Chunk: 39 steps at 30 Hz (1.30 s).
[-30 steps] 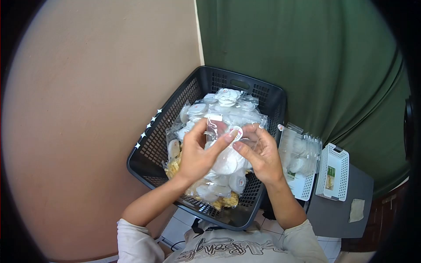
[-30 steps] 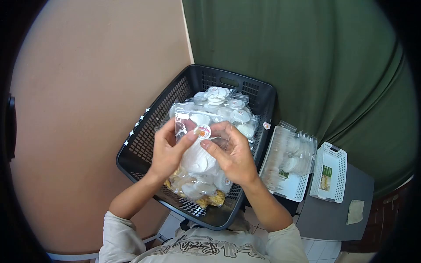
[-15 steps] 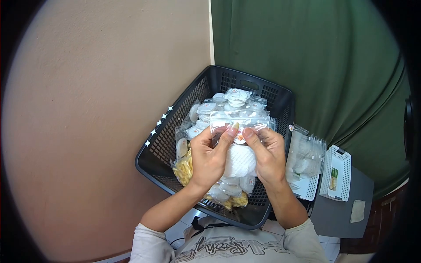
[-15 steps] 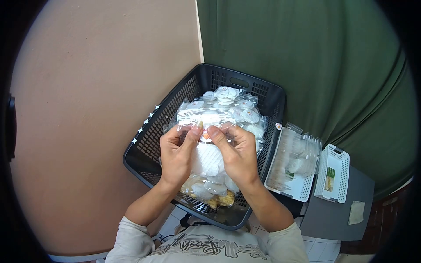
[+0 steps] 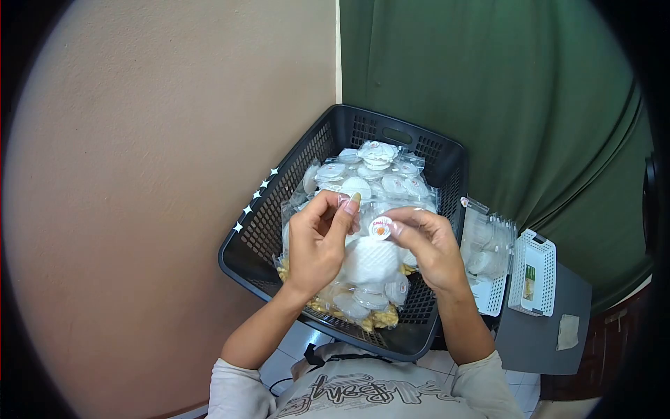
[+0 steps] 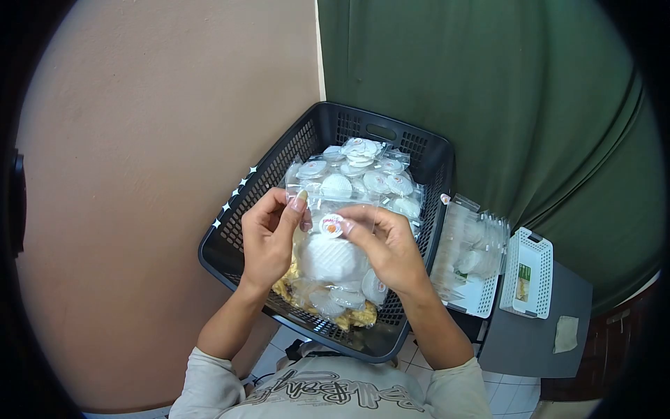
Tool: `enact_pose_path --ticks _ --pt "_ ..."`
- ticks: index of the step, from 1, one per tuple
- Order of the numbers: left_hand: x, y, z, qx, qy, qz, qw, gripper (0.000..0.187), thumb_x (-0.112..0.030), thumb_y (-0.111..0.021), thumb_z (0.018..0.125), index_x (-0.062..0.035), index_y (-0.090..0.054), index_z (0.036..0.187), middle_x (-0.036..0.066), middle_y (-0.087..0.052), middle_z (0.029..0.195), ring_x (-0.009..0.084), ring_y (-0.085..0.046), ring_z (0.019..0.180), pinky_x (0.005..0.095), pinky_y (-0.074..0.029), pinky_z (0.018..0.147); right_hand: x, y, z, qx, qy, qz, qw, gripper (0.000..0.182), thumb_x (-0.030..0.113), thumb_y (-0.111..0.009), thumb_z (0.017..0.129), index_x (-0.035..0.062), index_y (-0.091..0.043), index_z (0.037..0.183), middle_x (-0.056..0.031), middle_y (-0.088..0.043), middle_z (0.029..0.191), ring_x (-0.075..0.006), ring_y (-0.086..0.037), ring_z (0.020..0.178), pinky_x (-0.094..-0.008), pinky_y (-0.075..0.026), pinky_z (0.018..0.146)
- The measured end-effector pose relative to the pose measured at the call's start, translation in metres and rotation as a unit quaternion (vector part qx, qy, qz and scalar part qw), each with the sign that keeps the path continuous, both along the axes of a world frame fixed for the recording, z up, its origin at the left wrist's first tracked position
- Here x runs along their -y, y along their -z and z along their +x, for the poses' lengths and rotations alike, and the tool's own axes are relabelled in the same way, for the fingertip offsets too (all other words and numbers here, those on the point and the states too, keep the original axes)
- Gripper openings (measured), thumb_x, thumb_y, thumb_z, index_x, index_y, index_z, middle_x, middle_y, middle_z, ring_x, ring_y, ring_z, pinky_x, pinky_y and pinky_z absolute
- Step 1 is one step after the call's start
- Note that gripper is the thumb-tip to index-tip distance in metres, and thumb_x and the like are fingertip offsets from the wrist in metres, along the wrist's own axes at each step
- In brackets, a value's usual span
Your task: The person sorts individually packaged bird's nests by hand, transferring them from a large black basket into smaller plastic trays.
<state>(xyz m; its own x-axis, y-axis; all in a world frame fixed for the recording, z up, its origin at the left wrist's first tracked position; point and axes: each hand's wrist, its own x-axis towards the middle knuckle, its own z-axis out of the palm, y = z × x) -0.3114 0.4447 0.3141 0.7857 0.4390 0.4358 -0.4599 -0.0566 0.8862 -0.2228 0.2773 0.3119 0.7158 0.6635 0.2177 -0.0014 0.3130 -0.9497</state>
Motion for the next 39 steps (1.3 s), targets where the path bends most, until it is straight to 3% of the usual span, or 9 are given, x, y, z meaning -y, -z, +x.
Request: enact_pose_path --ticks 2,4,7,8,17,23,27,32,39 --pt "-0.003 0.000 -0.004 -0.007 -0.035 0.088 0.995 0.015 -0.009 -0.060 0.103 0.0025 -0.062 0.093 0.003 -0.064 0.081 0.0081 -0.058 0.073 0.0244 -0.047 0.067 0.000 -0.011 -0.001 0.058 0.016 -0.021 0.998 0.025 0.009 -0.069 0.096 -0.0052 -0.069 0.116 -0.0110 -0.073 0.104 -0.0153 -0.069 0.100 -0.0300 -0.055 0.086" --pt "-0.004 -0.001 -0.006 -0.016 -0.068 0.175 0.982 0.015 -0.008 -0.060 0.102 0.0030 -0.062 0.092 0.003 -0.064 0.081 0.0080 -0.057 0.071 0.0246 -0.046 0.065 0.000 -0.024 0.003 0.269 0.150 -0.076 0.948 0.027 0.010 -0.076 0.090 -0.0040 -0.071 0.111 -0.0145 -0.075 0.103 -0.0188 -0.072 0.099 -0.0318 -0.056 0.086" --pt "-0.003 -0.007 -0.005 0.086 -0.055 0.313 0.944 0.005 0.004 -0.061 0.095 0.0053 -0.061 0.090 0.006 -0.062 0.077 0.0096 -0.057 0.067 0.0249 -0.043 0.060 0.001 -0.057 -0.002 0.403 0.088 -0.154 0.898 0.023 0.011 -0.078 0.086 -0.0018 -0.074 0.105 -0.0163 -0.076 0.097 -0.0217 -0.074 0.090 -0.0319 -0.056 0.083" --pt "0.000 -0.007 -0.005 0.089 -0.069 0.302 0.947 0.007 0.000 -0.065 0.091 0.0052 -0.061 0.088 0.013 -0.061 0.074 0.0238 -0.062 0.065 0.0324 -0.046 0.060 -0.003 -0.065 -0.003 0.388 0.040 -0.148 0.909 0.015 0.009 -0.077 0.085 -0.0012 -0.076 0.096 -0.0166 -0.076 0.088 -0.0232 -0.075 0.081 -0.0313 -0.056 0.076" --pt "-0.018 0.010 -0.024 0.071 0.129 0.133 0.980 0.016 -0.005 -0.062 0.097 0.0050 -0.064 0.085 0.010 -0.065 0.075 0.0149 -0.059 0.066 0.0306 -0.044 0.061 -0.003 -0.051 -0.005 0.365 -0.073 -0.101 0.923 0.008 0.005 -0.073 0.086 -0.0012 -0.075 0.090 -0.0148 -0.074 0.078 -0.0209 -0.072 0.069 -0.0312 -0.054 0.065" --pt "-0.028 -0.014 -0.033 -0.008 0.171 0.314 0.934 0.020 -0.008 -0.066 0.094 0.0029 -0.063 0.078 0.012 -0.060 0.071 0.0237 -0.058 0.064 0.0347 -0.042 0.060 -0.002 -0.046 -0.016 0.415 -0.086 -0.104 0.900 0.007 0.007 -0.069 0.086 0.0002 -0.069 0.084 -0.0154 -0.067 0.075 -0.0296 -0.068 0.068 -0.0372 -0.051 0.063" --pt "-0.035 -0.033 -0.035 0.159 0.170 0.457 0.859 0.012 -0.004 -0.076 0.079 0.0003 -0.065 0.076 0.008 -0.057 0.069 0.0236 -0.054 0.060 0.0368 -0.039 0.056 0.015 -0.055 -0.028 0.462 -0.120 -0.125 0.870 0.017 0.012 -0.069 0.088 -0.0001 -0.060 0.081 -0.0152 -0.058 0.069 -0.0347 -0.062 0.065 -0.0446 -0.049 0.061" --pt "-0.037 -0.046 -0.037 0.156 0.150 0.448 0.867 0.016 -0.006 -0.081 0.069 0.0016 -0.068 0.073 0.011 -0.063 0.069 0.0245 -0.065 0.062 0.0330 -0.050 0.053 0.036 -0.067 -0.031 0.544 -0.063 -0.134 0.826 0.016 0.010 -0.073 0.088 0.0016 -0.061 0.080 -0.0102 -0.054 0.070 -0.0292 -0.056 0.064 -0.0397 -0.046 0.058" --pt "-0.016 -0.041 -0.016 0.113 0.223 0.429 0.868 0.012 -0.003 -0.079 0.074 0.0027 -0.069 0.076 0.011 -0.065 0.070 0.0243 -0.068 0.063 0.0336 -0.052 0.056 0.087 -0.059 -0.018 0.528 -0.049 -0.189 0.827 0.019 0.013 -0.073 0.089 0.0026 -0.060 0.078 -0.0099 -0.054 0.069 -0.0297 -0.056 0.063 -0.0398 -0.046 0.057"
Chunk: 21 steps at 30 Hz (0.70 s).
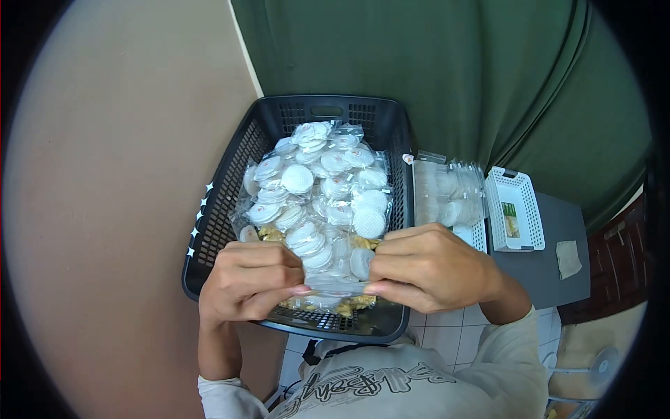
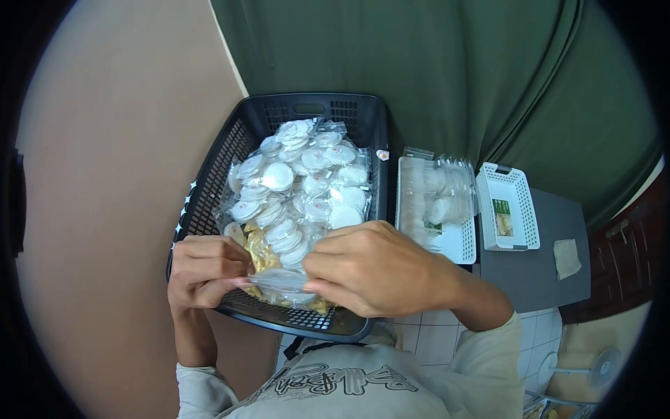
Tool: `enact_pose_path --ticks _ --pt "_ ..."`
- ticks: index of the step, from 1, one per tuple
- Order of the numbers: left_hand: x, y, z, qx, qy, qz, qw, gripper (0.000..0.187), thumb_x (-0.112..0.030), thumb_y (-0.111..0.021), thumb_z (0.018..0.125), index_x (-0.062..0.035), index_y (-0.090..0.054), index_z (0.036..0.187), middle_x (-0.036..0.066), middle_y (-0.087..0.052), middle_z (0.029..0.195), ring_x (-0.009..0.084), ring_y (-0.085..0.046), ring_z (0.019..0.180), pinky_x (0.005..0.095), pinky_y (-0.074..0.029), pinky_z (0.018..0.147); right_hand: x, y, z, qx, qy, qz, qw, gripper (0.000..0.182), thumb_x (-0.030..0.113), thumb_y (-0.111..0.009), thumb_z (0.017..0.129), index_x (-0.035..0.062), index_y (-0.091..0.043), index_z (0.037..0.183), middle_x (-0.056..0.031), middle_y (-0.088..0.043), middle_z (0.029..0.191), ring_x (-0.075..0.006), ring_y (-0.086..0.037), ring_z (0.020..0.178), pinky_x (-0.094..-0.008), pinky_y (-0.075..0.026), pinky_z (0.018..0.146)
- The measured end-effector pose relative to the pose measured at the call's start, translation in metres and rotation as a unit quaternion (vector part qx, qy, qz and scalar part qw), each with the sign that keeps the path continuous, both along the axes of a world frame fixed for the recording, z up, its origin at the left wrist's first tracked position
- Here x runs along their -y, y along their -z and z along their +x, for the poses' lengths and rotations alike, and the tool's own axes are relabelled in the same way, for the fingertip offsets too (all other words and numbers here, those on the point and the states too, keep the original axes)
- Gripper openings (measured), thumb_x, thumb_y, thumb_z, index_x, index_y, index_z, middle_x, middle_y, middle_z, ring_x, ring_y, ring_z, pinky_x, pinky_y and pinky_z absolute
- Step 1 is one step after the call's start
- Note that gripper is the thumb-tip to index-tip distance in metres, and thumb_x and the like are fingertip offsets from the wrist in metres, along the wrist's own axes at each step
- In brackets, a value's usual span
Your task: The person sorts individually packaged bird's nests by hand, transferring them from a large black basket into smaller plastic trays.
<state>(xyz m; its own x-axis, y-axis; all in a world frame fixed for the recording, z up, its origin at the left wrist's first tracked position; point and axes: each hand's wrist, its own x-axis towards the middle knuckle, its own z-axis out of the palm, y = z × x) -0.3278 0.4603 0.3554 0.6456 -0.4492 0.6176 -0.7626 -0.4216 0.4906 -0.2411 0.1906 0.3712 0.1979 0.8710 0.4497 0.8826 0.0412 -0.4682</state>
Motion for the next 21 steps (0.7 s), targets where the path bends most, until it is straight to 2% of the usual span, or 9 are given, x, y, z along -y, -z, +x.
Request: enact_pose_path --ticks 3,6,8,10,12,14,16,18,21 --pt "-0.008 -0.007 0.008 -0.011 -0.052 -0.045 0.998 0.007 -0.002 -0.071 0.085 0.0028 -0.072 0.080 0.010 -0.069 0.074 0.0207 -0.071 0.065 0.0327 -0.056 0.057 0.043 -0.003 0.015 0.016 0.040 -0.058 0.997 0.022 0.019 -0.069 0.090 0.0029 -0.059 0.078 -0.0127 -0.058 0.071 -0.0331 -0.061 0.068 -0.0432 -0.048 0.062" --pt "0.003 -0.034 0.022 -0.061 -0.146 -0.116 0.981 0.010 0.002 -0.066 0.089 0.0065 -0.071 0.082 0.010 -0.068 0.072 0.0160 -0.070 0.063 0.0286 -0.056 0.055 0.088 -0.017 0.030 -0.025 0.201 -0.031 0.979 0.034 0.028 -0.081 0.085 0.0047 -0.059 0.073 -0.0100 -0.059 0.068 -0.0227 -0.056 0.060 -0.0352 -0.045 0.054" --pt "0.030 -0.045 0.042 -0.059 -0.112 -0.077 0.989 0.010 0.001 -0.066 0.090 0.0073 -0.071 0.084 0.012 -0.069 0.075 0.0158 -0.070 0.063 0.0268 -0.057 0.056 0.091 -0.025 0.042 -0.007 0.157 0.085 0.984 0.037 0.034 -0.086 0.080 0.0055 -0.062 0.077 -0.0086 -0.061 0.069 -0.0185 -0.055 0.058 -0.0318 -0.043 0.052" --pt "0.063 -0.048 0.066 -0.048 -0.082 -0.035 0.995 0.011 0.001 -0.066 0.091 0.0082 -0.072 0.087 0.013 -0.070 0.077 0.0155 -0.070 0.063 0.0251 -0.057 0.057 0.075 -0.027 0.042 -0.030 0.124 0.167 0.978 0.040 0.038 -0.086 0.079 0.0038 -0.066 0.085 -0.0086 -0.064 0.071 -0.0218 -0.059 0.058 -0.0325 -0.043 0.052" --pt "0.094 -0.049 0.087 -0.060 -0.015 -0.072 0.995 0.012 -0.003 -0.068 0.093 0.0068 -0.075 0.094 0.014 -0.072 0.082 0.0160 -0.070 0.066 0.0258 -0.059 0.059 0.074 -0.030 0.041 -0.016 0.148 0.112 0.982 0.034 0.019 -0.088 0.076 -0.0027 -0.070 0.096 -0.0112 -0.074 0.090 -0.0153 -0.066 0.069 -0.0277 -0.049 0.059" --pt "0.120 -0.047 0.101 -0.068 0.014 -0.100 0.993 0.016 -0.002 -0.063 0.096 0.0102 -0.072 0.101 0.014 -0.070 0.092 0.0192 -0.071 0.077 0.0286 -0.061 0.062 0.087 -0.026 0.047 0.013 0.174 0.067 0.982 0.025 0.011 -0.081 0.081 -0.0025 -0.073 0.101 -0.0119 -0.075 0.088 -0.0157 -0.068 0.068 -0.0289 -0.051 0.060" --pt "0.131 -0.043 0.114 -0.096 -0.014 -0.057 0.994 0.041 -0.006 -0.067 0.092 0.0002 -0.063 0.132 0.013 -0.071 0.109 0.0185 -0.070 0.100 0.0291 -0.060 0.079 0.109 -0.023 0.052 -0.009 0.274 0.048 0.960 0.014 0.013 -0.067 0.092 -0.0011 -0.068 0.091 -0.0182 -0.067 0.077 -0.0349 -0.064 0.064 -0.0376 -0.049 0.061" --pt "0.127 -0.035 0.123 -0.066 -0.071 -0.004 0.995 0.048 -0.009 -0.067 0.091 -0.0039 -0.059 0.138 0.012 -0.071 0.107 0.0177 -0.069 0.105 0.0300 -0.059 0.082 0.140 -0.009 0.064 -0.077 0.367 0.031 0.926 0.015 0.012 -0.066 0.094 -0.0031 -0.070 0.090 -0.0170 -0.068 0.074 -0.0292 -0.067 0.061 -0.0353 -0.047 0.054" --pt "0.103 -0.018 0.143 -0.150 -0.124 0.003 0.981 0.038 -0.016 -0.068 0.095 -0.0027 -0.065 0.130 0.011 -0.073 0.100 0.0200 -0.072 0.095 0.0310 -0.058 0.075 0.188 0.033 0.093 -0.219 0.475 0.042 0.851 0.017 0.007 -0.061 0.097 -0.0062 -0.070 0.101 -0.0166 -0.070 0.078 -0.0214 -0.072 0.065 -0.0312 -0.051 0.045"
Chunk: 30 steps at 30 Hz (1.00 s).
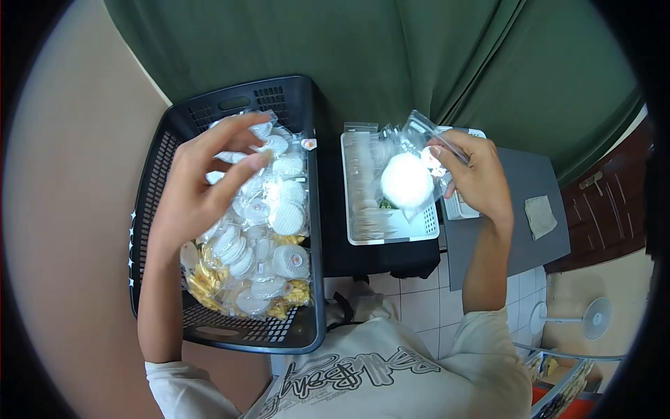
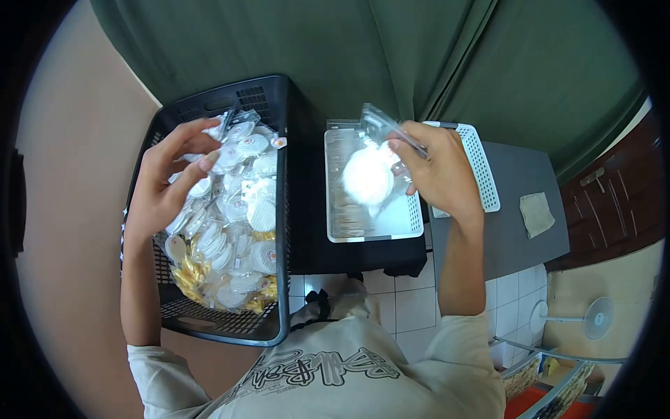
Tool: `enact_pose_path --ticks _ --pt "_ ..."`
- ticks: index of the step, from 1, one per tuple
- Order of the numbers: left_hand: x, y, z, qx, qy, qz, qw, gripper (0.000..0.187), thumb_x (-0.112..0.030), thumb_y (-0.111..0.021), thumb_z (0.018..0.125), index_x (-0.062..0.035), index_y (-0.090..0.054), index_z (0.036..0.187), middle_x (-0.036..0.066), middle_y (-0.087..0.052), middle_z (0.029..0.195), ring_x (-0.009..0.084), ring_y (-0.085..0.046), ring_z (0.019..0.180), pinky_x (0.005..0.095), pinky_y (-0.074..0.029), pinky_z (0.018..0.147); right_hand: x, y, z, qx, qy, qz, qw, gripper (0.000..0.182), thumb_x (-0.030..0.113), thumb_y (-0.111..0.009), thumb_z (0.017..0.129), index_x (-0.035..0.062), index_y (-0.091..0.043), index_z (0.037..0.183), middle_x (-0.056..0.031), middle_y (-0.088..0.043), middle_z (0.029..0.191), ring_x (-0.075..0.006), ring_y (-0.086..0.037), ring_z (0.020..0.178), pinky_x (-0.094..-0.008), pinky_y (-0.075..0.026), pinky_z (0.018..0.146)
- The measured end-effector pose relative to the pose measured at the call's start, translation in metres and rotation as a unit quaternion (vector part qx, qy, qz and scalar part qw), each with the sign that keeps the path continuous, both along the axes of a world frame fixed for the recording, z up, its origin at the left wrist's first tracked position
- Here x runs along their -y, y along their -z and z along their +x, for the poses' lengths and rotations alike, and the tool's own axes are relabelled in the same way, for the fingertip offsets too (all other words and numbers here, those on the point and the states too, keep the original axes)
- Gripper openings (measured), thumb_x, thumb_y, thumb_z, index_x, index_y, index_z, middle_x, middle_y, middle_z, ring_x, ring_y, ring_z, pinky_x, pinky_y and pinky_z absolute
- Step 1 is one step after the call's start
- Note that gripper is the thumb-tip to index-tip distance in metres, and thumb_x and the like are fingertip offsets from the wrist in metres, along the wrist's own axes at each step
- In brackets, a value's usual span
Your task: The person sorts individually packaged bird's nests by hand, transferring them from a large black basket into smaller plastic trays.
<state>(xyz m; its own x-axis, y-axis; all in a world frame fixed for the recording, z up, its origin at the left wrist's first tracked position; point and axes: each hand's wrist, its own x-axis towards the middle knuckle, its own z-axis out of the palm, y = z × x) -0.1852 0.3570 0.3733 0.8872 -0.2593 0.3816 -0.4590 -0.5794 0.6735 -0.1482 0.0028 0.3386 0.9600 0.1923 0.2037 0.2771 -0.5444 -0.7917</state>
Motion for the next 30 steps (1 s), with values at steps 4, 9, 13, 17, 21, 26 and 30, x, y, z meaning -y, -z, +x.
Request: enact_pose_path --ticks 4,9,13,17,21,26,30 --pt "-0.030 0.033 0.025 -0.081 -0.031 -0.013 0.996 0.032 -0.016 -0.067 0.097 -0.0026 -0.065 0.126 0.009 -0.072 0.092 0.0132 -0.069 0.082 0.0276 -0.055 0.069 0.035 0.096 0.050 -0.065 0.095 0.085 0.990 0.020 0.005 -0.057 0.097 -0.0089 -0.068 0.108 -0.0190 -0.072 0.084 -0.0251 -0.075 0.067 -0.0334 -0.059 0.049" --pt "-0.068 0.072 0.062 -0.098 -0.159 0.003 0.982 0.026 -0.016 -0.064 0.100 -0.0038 -0.066 0.123 0.008 -0.072 0.088 0.0108 -0.068 0.080 0.0267 -0.053 0.066 0.036 0.174 0.090 -0.070 0.157 -0.014 0.985 0.020 0.001 -0.055 0.095 -0.0083 -0.067 0.108 -0.0250 -0.073 0.089 -0.0326 -0.074 0.066 -0.0367 -0.061 0.053" --pt "-0.099 0.103 0.087 -0.085 -0.219 0.036 0.971 0.024 -0.014 -0.064 0.099 -0.0019 -0.067 0.120 0.011 -0.073 0.089 0.0152 -0.070 0.082 0.0296 -0.055 0.072 0.025 0.223 0.117 -0.033 0.176 -0.165 0.970 0.027 0.002 -0.058 0.089 -0.0073 -0.065 0.114 -0.0295 -0.071 0.089 -0.0453 -0.072 0.080 -0.0520 -0.058 0.074" --pt "-0.121 0.133 0.103 -0.062 -0.248 0.111 0.960 0.023 -0.010 -0.065 0.096 -0.0007 -0.067 0.117 0.014 -0.074 0.085 0.0180 -0.072 0.078 0.0325 -0.055 0.074 0.011 0.233 0.120 -0.020 0.160 -0.219 0.962 0.033 0.001 -0.061 0.085 -0.0059 -0.059 0.117 -0.0320 -0.069 0.086 -0.0500 -0.069 0.086 -0.0548 -0.055 0.082" --pt "-0.124 0.148 0.113 -0.032 -0.288 0.127 0.949 0.024 -0.005 -0.066 0.091 -0.0024 -0.068 0.114 0.017 -0.074 0.085 0.0251 -0.074 0.081 0.0353 -0.056 0.074 -0.005 0.259 0.121 -0.068 0.140 -0.215 0.964 0.044 -0.004 -0.057 0.084 -0.0062 -0.052 0.127 -0.0319 -0.070 0.092 -0.0496 -0.069 0.089 -0.0555 -0.053 0.086" --pt "-0.134 0.166 0.132 0.028 -0.298 0.129 0.945 0.030 0.001 -0.067 0.079 -0.0010 -0.061 0.109 0.020 -0.068 0.097 0.0331 -0.070 0.088 0.0411 -0.055 0.079 0.003 0.290 0.115 -0.030 0.173 -0.124 0.977 0.047 -0.009 -0.056 0.083 0.0012 -0.051 0.129 -0.0281 -0.068 0.082 -0.0487 -0.068 0.083 -0.0567 -0.051 0.078" --pt "-0.141 0.186 0.153 0.036 -0.282 0.156 0.946 0.040 0.000 -0.066 0.074 -0.0019 -0.056 0.113 0.023 -0.061 0.108 0.0432 -0.058 0.106 0.0487 -0.048 0.094 -0.002 0.298 0.103 -0.020 0.181 -0.099 0.978 0.051 -0.011 -0.058 0.082 0.0029 -0.047 0.130 -0.0289 -0.068 0.085 -0.0483 -0.068 0.086 -0.0537 -0.051 0.077"
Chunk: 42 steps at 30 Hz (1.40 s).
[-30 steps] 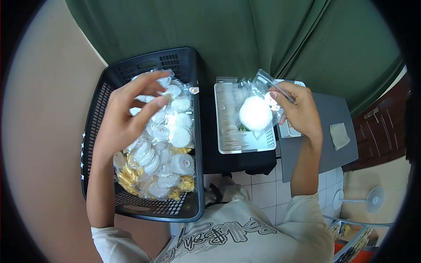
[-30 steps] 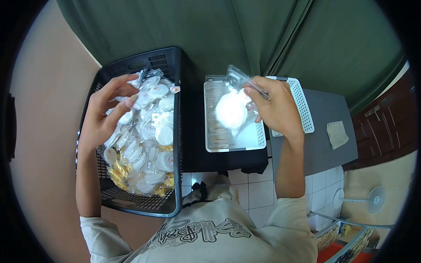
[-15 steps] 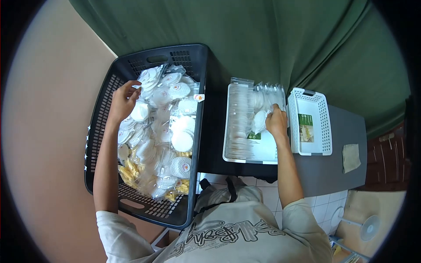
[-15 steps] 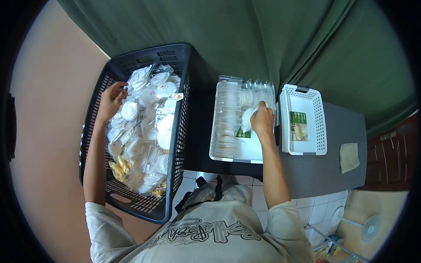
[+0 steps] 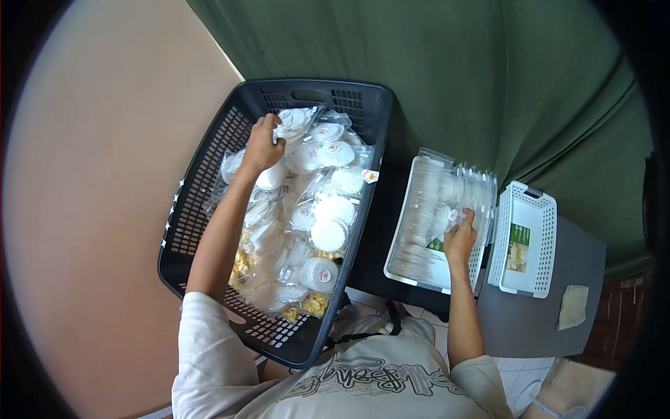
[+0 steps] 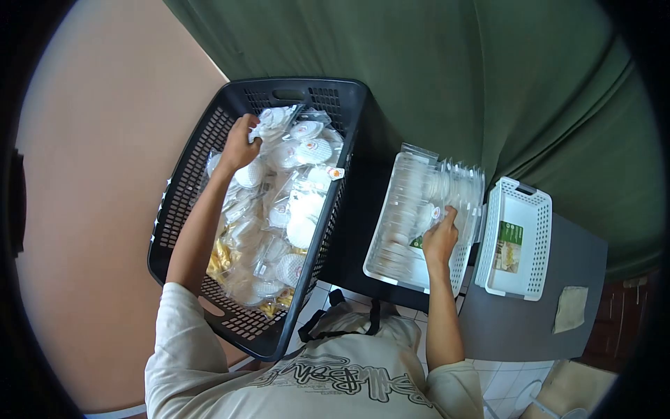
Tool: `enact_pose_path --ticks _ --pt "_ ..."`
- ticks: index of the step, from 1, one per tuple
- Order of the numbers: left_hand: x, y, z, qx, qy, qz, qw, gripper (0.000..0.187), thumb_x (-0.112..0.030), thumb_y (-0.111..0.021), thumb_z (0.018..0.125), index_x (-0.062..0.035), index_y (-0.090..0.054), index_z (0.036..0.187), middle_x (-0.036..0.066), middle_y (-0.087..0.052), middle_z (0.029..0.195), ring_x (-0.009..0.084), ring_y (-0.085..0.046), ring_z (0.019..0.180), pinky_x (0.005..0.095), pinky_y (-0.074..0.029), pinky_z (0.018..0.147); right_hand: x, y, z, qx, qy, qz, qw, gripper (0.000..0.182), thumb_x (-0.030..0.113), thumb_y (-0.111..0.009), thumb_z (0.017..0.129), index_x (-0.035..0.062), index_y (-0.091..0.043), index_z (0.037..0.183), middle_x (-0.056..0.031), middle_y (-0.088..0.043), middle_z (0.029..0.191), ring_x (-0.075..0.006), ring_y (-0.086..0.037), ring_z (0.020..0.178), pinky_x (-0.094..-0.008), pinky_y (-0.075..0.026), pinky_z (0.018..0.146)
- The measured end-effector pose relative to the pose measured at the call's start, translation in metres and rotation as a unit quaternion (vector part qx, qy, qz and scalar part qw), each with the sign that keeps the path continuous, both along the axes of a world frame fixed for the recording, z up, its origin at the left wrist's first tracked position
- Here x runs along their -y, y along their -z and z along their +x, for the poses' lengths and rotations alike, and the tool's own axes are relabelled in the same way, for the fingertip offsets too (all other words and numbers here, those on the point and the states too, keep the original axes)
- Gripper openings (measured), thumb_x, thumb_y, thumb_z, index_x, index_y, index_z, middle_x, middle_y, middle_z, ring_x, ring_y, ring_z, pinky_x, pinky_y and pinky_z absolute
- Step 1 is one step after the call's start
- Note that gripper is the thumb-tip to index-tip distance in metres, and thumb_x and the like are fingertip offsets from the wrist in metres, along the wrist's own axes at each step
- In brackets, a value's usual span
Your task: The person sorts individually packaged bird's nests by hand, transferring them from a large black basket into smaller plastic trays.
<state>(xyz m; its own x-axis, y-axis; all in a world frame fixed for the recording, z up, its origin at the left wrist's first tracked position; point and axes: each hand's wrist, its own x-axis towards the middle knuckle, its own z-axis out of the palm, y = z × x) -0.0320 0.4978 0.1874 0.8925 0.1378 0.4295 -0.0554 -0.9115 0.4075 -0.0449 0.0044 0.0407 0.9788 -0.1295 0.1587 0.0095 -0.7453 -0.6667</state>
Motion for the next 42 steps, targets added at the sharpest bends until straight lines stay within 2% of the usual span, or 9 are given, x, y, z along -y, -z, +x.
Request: enact_pose_path --ticks 8,15,21,24,29,32,33,36,42 --pt "0.016 -0.003 0.022 -0.055 0.054 0.151 0.986 0.059 -0.008 -0.073 0.075 -0.0156 -0.060 0.132 0.011 -0.058 0.136 0.0354 -0.047 0.133 0.0502 -0.044 0.103 0.005 -0.025 -0.016 0.061 0.008 0.073 0.995 0.048 -0.002 -0.063 0.088 0.0027 -0.046 0.133 -0.0287 -0.069 0.092 -0.0442 -0.070 0.079 -0.0481 -0.053 0.075" --pt "0.018 0.010 0.043 -0.014 0.034 0.224 0.974 0.040 -0.009 -0.071 0.080 -0.0130 -0.072 0.119 0.007 -0.069 0.124 0.0280 -0.059 0.118 0.0449 -0.048 0.095 0.066 -0.012 -0.051 -0.162 -0.169 -0.041 0.971 0.016 0.000 -0.060 0.085 0.0024 -0.076 0.084 -0.0216 -0.072 0.081 -0.0364 -0.073 0.080 -0.0438 -0.056 0.077" --pt "0.012 -0.026 0.028 0.129 0.009 0.023 0.991 0.026 0.002 -0.055 0.090 -0.0009 -0.072 0.108 0.013 -0.072 0.110 0.0272 -0.068 0.098 0.0358 -0.056 0.084 0.056 0.054 -0.020 -0.205 -0.272 0.002 0.940 0.024 0.005 -0.065 0.089 -0.0011 -0.072 0.111 -0.0213 -0.074 0.106 -0.0346 -0.071 0.103 -0.0379 -0.056 0.089" --pt "0.007 -0.054 0.008 0.099 0.038 -0.351 0.930 0.020 -0.002 -0.048 0.094 -0.0007 -0.068 0.097 0.005 -0.061 0.101 0.0154 -0.062 0.091 0.0314 -0.055 0.076 0.052 0.064 -0.009 -0.170 -0.250 0.009 0.953 0.044 0.013 -0.070 0.090 -0.0052 -0.060 0.128 -0.0250 -0.066 0.124 -0.0356 -0.069 0.109 -0.0401 -0.055 0.095" --pt "0.007 -0.106 -0.043 0.094 0.160 -0.533 0.825 0.018 -0.001 -0.044 0.090 -0.0039 -0.060 0.084 0.006 -0.054 0.113 0.0216 -0.058 0.116 0.0350 -0.050 0.092 0.063 0.088 -0.001 -0.171 -0.258 0.006 0.951 0.028 0.019 -0.070 0.089 -0.0057 -0.068 0.103 -0.0193 -0.072 0.094 -0.0250 -0.072 0.082 -0.0364 -0.057 0.066" --pt "0.006 -0.125 -0.074 0.091 0.261 -0.570 0.774 0.008 -0.006 -0.055 0.083 -0.0026 -0.059 0.076 0.012 -0.054 0.119 0.0302 -0.055 0.122 0.0436 -0.043 0.109 0.097 0.032 -0.013 -0.260 -0.253 -0.070 0.929 0.029 0.021 -0.070 0.088 -0.0029 -0.073 0.072 -0.0124 -0.068 0.060 -0.0179 -0.065 0.053 -0.0351 -0.051 0.051" --pt "0.005 -0.130 -0.083 0.101 0.256 -0.567 0.776 0.008 -0.006 -0.055 0.083 -0.0026 -0.059 0.076 0.012 -0.054 0.119 0.0302 -0.055 0.122 0.0436 -0.043 0.109 0.096 -0.016 -0.024 -0.264 -0.199 -0.077 0.941 0.029 0.031 -0.074 0.086 0.0019 -0.077 0.082 -0.0192 -0.072 0.072 -0.0292 -0.072 0.067 -0.0417 -0.054 0.068" --pt "0.011 -0.142 -0.104 0.006 0.420 -0.614 0.668 0.022 -0.017 -0.062 0.086 -0.0039 -0.061 0.069 0.015 -0.049 0.121 0.0304 -0.045 0.120 0.0429 -0.046 0.104 0.062 -0.145 -0.042 -0.106 -0.147 0.083 0.980 0.018 0.012 -0.075 0.087 -0.0052 -0.074 0.093 -0.0135 -0.075 0.082 -0.0205 -0.069 0.074 -0.0331 -0.054 0.077" --pt "0.075 -0.155 -0.122 -0.039 0.521 -0.541 0.659 0.025 -0.022 -0.061 0.084 -0.0062 -0.068 0.067 0.014 -0.047 0.120 0.0279 -0.041 0.123 0.0390 -0.032 0.110 -0.124 -0.290 -0.077 0.092 -0.455 0.340 0.818 0.069 0.007 -0.089 0.076 -0.0060 -0.054 0.134 -0.0165 -0.066 0.127 -0.0230 -0.060 0.124 -0.0379 -0.042 0.112"
